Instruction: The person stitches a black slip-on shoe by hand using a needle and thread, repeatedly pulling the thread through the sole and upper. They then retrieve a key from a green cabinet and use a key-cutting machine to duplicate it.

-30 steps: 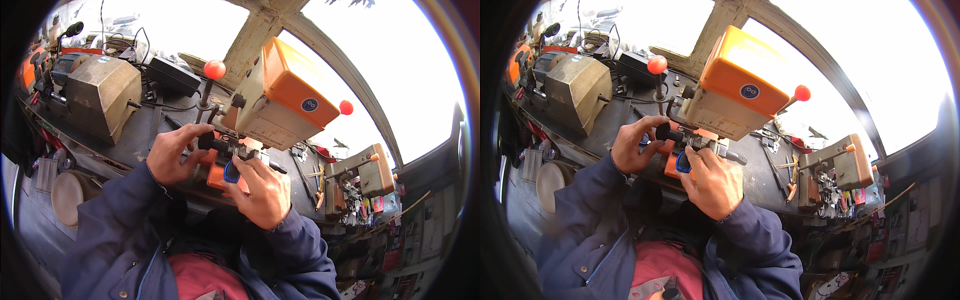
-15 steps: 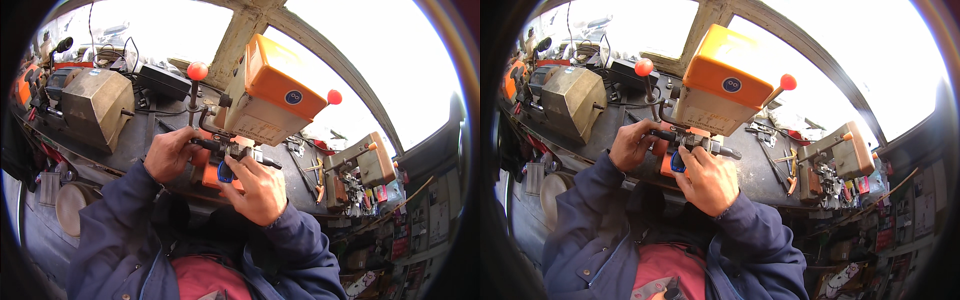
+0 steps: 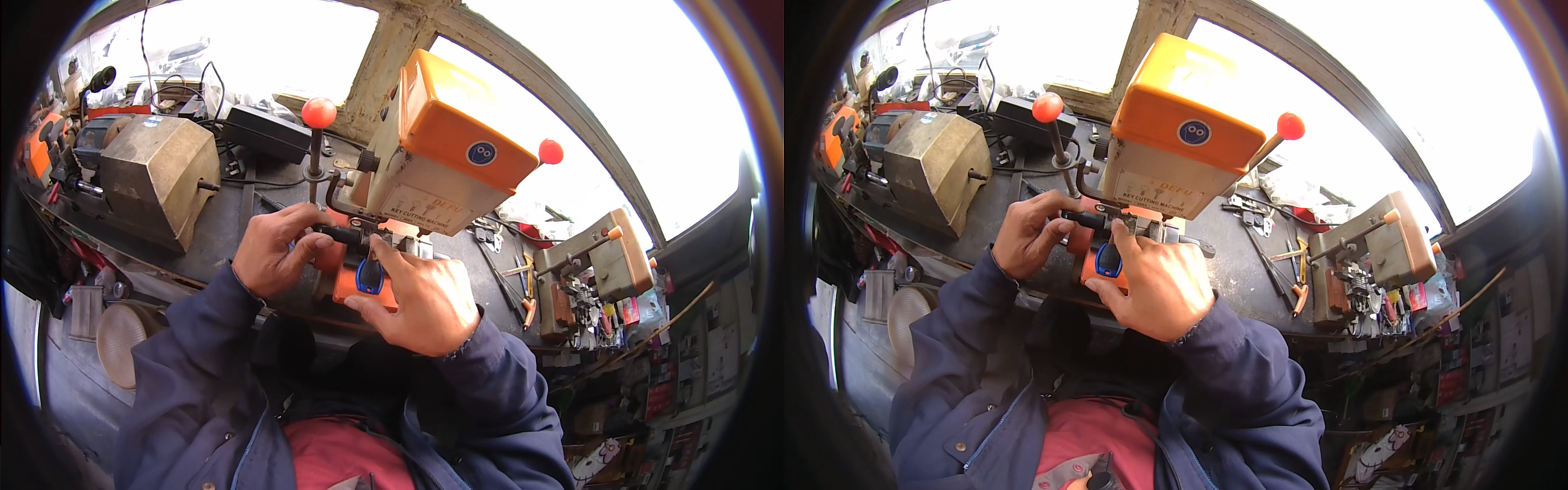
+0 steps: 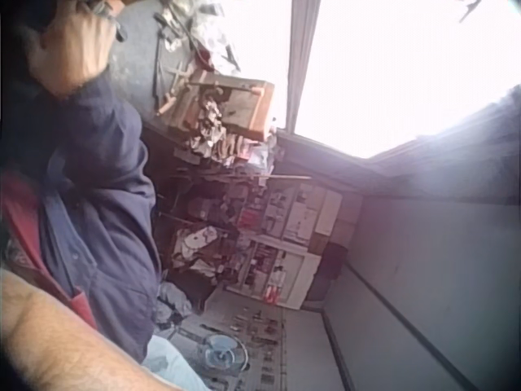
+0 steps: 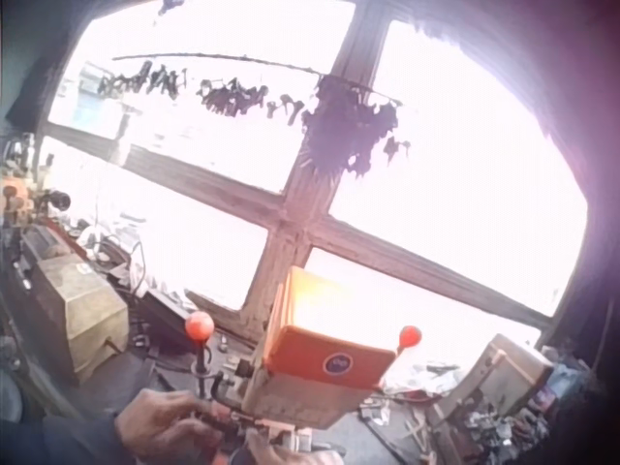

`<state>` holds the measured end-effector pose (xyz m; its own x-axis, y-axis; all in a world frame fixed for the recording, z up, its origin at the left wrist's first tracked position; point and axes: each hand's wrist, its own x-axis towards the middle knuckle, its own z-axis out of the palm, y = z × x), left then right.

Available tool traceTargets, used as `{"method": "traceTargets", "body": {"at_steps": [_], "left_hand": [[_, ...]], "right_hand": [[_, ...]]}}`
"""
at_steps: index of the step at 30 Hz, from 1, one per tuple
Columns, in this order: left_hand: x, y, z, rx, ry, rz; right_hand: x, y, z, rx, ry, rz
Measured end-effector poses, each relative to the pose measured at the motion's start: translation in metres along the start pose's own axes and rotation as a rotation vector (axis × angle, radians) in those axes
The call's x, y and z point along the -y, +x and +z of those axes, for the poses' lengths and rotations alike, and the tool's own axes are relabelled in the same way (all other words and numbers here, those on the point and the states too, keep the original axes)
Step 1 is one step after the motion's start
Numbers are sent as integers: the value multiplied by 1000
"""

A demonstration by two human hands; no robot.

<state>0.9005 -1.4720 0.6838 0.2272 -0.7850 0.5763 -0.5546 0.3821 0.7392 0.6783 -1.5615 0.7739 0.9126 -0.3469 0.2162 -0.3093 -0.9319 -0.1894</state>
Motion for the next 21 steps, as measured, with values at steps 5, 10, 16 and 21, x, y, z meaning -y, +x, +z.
{"method": "traceTargets", "body": {"at_steps": [5,10,16,21], "left_hand": [[7,4,-6,90,-217,-435],[14,21,-14,341,-400,-775],[2,20,-9,250,-274,-440],[-14,12,-17,115,450,186]], "right_hand": [[7,0,-5,71,-43,65],[14,2,-5,105,-46,107],[20,2,-7,111,-94,99],[29,0,-2,280,-73,179]]}}
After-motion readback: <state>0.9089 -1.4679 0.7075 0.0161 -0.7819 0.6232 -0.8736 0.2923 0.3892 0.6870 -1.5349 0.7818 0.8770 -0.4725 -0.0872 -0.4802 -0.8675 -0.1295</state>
